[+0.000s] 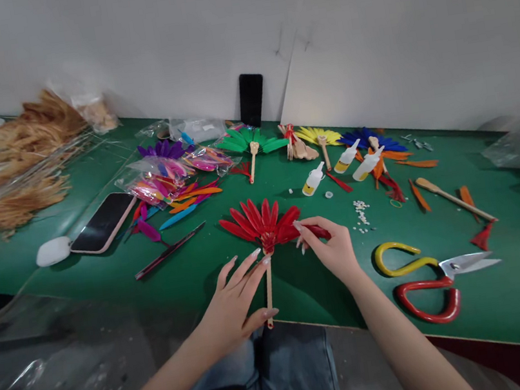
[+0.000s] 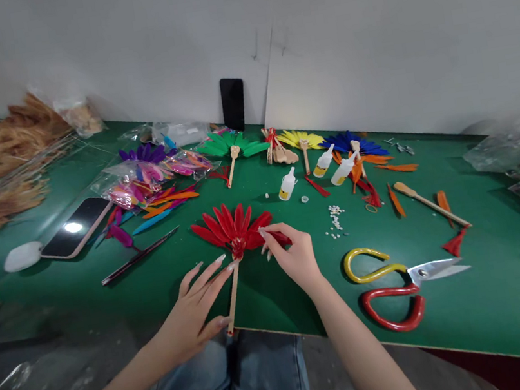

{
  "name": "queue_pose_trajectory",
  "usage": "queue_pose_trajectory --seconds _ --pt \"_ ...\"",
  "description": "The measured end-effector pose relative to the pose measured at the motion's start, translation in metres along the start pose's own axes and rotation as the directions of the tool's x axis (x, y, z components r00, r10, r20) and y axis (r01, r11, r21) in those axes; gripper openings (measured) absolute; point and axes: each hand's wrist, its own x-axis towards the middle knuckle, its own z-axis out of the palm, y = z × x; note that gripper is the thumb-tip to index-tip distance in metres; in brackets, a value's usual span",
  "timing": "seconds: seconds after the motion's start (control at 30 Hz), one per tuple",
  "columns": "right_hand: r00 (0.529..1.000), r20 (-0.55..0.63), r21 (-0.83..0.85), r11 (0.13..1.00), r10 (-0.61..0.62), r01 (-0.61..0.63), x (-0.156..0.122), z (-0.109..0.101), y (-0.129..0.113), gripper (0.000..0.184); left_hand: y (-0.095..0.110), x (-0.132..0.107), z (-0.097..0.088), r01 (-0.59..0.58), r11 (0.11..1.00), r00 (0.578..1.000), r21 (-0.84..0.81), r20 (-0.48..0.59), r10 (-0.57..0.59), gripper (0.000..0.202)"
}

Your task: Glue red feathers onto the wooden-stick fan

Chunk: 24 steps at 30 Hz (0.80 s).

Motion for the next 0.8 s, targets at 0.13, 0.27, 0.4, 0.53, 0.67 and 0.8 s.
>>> queue_pose_trajectory --seconds 0.13,0.27,0.4,0.53,0.67,0.8 --pt "1.000 -0.005 0.007 1.000 -0.014 0.014 0.000 0.000 0.001 0.017 -0.001 0.000 -0.001 0.015 0.999 1.000 -0.033 -0.003 -0.015 0.070" --pt "1.000 -0.007 0.008 1.000 -0.021 0.021 0.000 0.000 0.001 0.019 -0.001 0.001 -0.002 0.041 0.996 0.999 -0.077 0.010 -0.040 0.067" --pt "1.000 0.000 0.000 1.000 -0.004 0.004 0.000 0.000 -0.001 0.021 -0.001 0.001 -0.006 0.114 0.980 0.993 -0.166 0.049 -0.108 0.058" --pt "1.000 0.014 -0.010 1.000 0.018 -0.017 -0.001 -0.001 -0.004 0.022 0.000 0.002 -0.011 0.200 0.938 0.979 -0.282 0.083 -0.184 0.050" --pt "0.998 0.010 0.014 0.998 0.057 -0.057 -0.001 -0.006 -0.006 0.022 0.000 0.002 -0.013 0.259 0.892 0.966 -0.370 0.084 -0.245 0.046" --pt "0.993 0.056 0.043 0.993 0.106 -0.109 0.002 -0.019 -0.008 0.022 -0.002 0.000 -0.011 0.289 0.889 0.955 -0.355 0.043 -0.293 0.045"
